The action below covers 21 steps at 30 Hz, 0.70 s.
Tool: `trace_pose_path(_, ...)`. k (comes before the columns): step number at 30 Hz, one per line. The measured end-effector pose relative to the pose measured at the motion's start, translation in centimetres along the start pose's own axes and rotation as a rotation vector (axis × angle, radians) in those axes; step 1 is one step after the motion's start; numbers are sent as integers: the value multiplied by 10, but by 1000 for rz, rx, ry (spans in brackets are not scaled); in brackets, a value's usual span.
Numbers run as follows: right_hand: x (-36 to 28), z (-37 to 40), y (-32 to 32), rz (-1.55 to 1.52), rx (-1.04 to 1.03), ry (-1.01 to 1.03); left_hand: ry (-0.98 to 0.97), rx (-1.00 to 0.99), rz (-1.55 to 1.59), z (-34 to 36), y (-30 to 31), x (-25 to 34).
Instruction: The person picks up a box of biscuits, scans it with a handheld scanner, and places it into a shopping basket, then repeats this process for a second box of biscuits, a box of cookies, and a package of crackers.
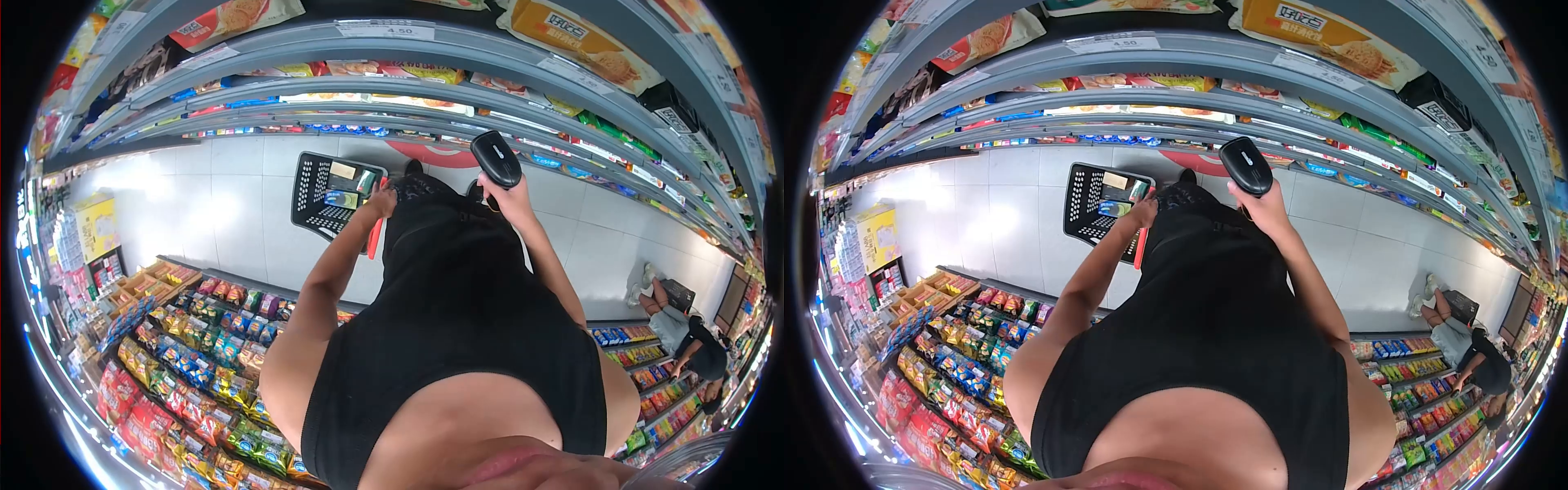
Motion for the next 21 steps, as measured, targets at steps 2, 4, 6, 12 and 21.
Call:
trace_pose_path(2,1,1,8,6,-18,-12,-68,44,-123,-5,-4,9)
trace_pose_path(4,2,7,15,27,-29,-17,-78,0,-217,1,-4,23)
trace_pose_path(6,-1,12,23,25,-45,-25,-44,-75,-230,19,4,39)
trace_pose_path(12,6,21,50,4,-23,5,193,172,-34,25,-27,60)
trace_pose_path(21,8,29,84,-39,28,20,270,545,601,135,-1,118)
Point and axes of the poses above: each hand's wrist, its own z-axis away from the middle knuckle, its own y-axis out of the back of the hand, x = y × z, the point moved 2 cm from there along -z, towards the middle knuckle, and after that the axes turned 1 degree about y, right-handed, at the moved point
